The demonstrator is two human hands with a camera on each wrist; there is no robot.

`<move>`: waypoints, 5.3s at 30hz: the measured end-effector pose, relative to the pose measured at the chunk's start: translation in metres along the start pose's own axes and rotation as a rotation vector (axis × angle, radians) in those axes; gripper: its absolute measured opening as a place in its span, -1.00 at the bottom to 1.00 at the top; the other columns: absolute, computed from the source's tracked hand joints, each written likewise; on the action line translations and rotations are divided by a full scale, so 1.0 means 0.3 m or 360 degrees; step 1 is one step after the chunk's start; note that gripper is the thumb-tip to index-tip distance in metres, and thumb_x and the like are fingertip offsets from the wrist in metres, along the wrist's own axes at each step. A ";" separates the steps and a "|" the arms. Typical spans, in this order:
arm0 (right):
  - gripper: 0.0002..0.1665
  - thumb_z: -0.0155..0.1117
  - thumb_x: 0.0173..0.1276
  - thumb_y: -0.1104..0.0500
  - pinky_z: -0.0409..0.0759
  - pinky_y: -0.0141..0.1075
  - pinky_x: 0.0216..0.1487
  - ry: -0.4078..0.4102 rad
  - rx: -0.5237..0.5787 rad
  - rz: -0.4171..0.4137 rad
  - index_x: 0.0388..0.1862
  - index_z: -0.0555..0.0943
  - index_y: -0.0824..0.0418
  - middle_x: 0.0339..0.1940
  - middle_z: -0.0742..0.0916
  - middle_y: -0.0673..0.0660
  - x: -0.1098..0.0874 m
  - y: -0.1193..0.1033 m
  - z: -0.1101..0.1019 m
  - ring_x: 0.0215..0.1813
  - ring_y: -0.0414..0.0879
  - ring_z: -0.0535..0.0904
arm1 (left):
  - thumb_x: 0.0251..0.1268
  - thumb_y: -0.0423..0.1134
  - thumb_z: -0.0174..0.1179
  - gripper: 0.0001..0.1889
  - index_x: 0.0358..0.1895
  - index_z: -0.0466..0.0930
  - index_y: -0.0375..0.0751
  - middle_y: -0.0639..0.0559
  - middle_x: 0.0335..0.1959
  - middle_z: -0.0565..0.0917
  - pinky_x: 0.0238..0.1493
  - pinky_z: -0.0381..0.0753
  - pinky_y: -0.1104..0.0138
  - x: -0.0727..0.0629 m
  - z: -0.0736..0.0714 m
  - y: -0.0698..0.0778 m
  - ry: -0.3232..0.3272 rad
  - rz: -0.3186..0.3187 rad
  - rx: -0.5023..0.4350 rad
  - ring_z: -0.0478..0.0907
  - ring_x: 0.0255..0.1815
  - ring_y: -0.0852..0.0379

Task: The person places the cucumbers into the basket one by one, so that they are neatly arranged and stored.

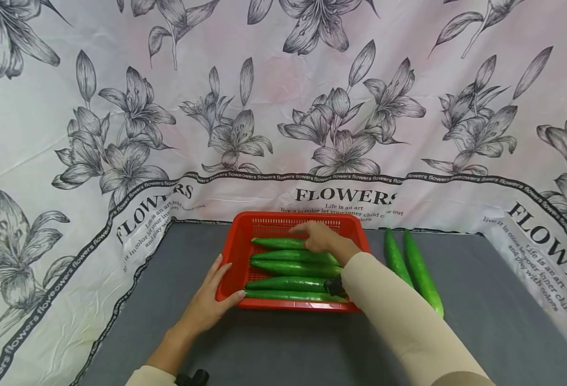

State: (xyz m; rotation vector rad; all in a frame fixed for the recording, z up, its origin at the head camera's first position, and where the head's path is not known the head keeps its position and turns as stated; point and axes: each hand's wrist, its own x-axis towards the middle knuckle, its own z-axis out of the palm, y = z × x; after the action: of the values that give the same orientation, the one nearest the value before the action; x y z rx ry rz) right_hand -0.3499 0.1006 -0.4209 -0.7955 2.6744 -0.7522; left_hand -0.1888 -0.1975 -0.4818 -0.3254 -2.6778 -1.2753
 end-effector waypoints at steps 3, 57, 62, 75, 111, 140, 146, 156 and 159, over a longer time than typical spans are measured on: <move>-0.37 0.22 0.21 0.44 0.43 -0.20 -0.17 -0.0007 0.0035 -0.0014 0.28 0.55 0.10 0.27 0.54 0.12 -0.022 -0.024 -0.022 0.05 -0.03 0.48 | 0.17 0.15 0.29 -0.19 0.44 0.27 -0.11 0.07 0.55 -0.03 0.18 0.25 -0.19 0.001 0.003 -0.002 -0.0001 -0.0002 -0.0006 0.17 0.39 -0.13; -0.42 0.36 0.31 0.09 0.52 0.11 -0.06 0.0930 0.0285 0.0060 0.29 0.50 0.19 0.19 0.59 0.22 -0.692 0.053 -0.093 0.10 0.17 0.52 | 0.18 0.15 0.28 -0.21 0.44 0.26 -0.09 0.06 0.54 -0.03 0.14 0.29 -0.19 -0.003 0.001 0.002 -0.0006 0.0000 0.0012 0.19 0.36 -0.14; -0.41 0.34 0.33 0.07 0.53 0.14 -0.10 0.0991 0.0168 0.0141 0.30 0.49 0.21 0.18 0.59 0.28 -0.745 0.126 -0.116 0.06 0.23 0.55 | 0.19 0.15 0.28 -0.20 0.44 0.25 -0.09 0.06 0.55 -0.04 0.14 0.29 -0.18 -0.002 0.005 0.003 -0.0015 -0.0008 0.0005 0.19 0.36 -0.14; -0.33 0.26 0.39 -0.03 0.45 0.24 -0.12 0.0981 0.0042 0.0434 0.35 0.41 0.29 0.16 0.54 0.46 -0.785 0.320 -0.148 0.06 0.41 0.50 | 0.21 0.12 0.27 -0.21 0.44 0.25 -0.13 0.01 0.55 -0.03 0.15 0.27 -0.20 -0.006 0.005 0.009 -0.0019 0.0000 -0.0005 0.18 0.37 -0.17; -0.12 0.34 0.28 0.08 0.45 0.22 -0.10 0.0418 0.0069 0.0850 0.40 0.17 0.48 0.07 0.50 0.61 -0.691 0.589 -0.106 -0.02 0.46 0.47 | 0.19 0.17 0.26 -0.20 0.45 0.24 -0.08 0.07 0.55 -0.05 0.16 0.24 -0.23 -0.004 0.008 0.003 -0.0018 -0.0012 -0.0006 0.15 0.39 -0.14; -0.09 0.40 0.16 0.19 0.55 0.12 -0.23 0.0602 0.0006 0.0760 0.41 0.22 0.44 0.01 0.58 0.57 -0.727 0.522 -0.175 -0.12 0.43 0.53 | 0.19 0.16 0.26 -0.19 0.45 0.24 -0.10 0.05 0.55 -0.05 0.17 0.22 -0.24 -0.006 0.009 0.006 -0.0021 -0.0012 -0.0016 0.13 0.40 -0.14; -0.09 0.39 0.21 0.19 0.53 0.17 -0.20 0.0610 0.0050 0.0674 0.47 0.19 0.35 0.11 0.52 0.57 -0.727 0.458 -0.210 -0.03 0.48 0.49 | 0.19 0.16 0.27 -0.20 0.44 0.24 -0.10 0.05 0.55 -0.04 0.18 0.22 -0.24 -0.005 0.008 0.007 -0.0009 -0.0009 -0.0012 0.13 0.40 -0.14; -0.11 0.39 0.26 0.18 0.56 0.12 -0.17 0.0626 0.0172 0.0542 0.50 0.20 0.26 0.20 0.46 0.55 -0.727 0.373 -0.242 0.11 0.46 0.46 | 0.19 0.16 0.26 -0.20 0.44 0.24 -0.09 0.06 0.55 -0.04 0.17 0.25 -0.21 -0.006 0.009 0.007 -0.0011 -0.0015 -0.0011 0.15 0.39 -0.14; -0.13 0.38 0.27 0.19 0.57 0.11 -0.17 0.0630 0.0178 0.0477 0.50 0.22 0.23 0.20 0.47 0.55 -0.728 0.348 -0.253 0.11 0.44 0.47 | 0.19 0.16 0.26 -0.20 0.45 0.24 -0.09 0.07 0.55 -0.05 0.17 0.25 -0.22 -0.006 0.008 0.009 -0.0015 -0.0018 -0.0016 0.15 0.39 -0.13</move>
State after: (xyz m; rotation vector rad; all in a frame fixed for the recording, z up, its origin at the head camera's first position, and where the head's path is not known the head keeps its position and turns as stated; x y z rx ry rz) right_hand -0.2448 0.3298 -0.3946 -0.2231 2.9602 -1.0575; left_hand -0.1864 -0.1942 -0.4818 -0.3186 -2.6853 -1.2941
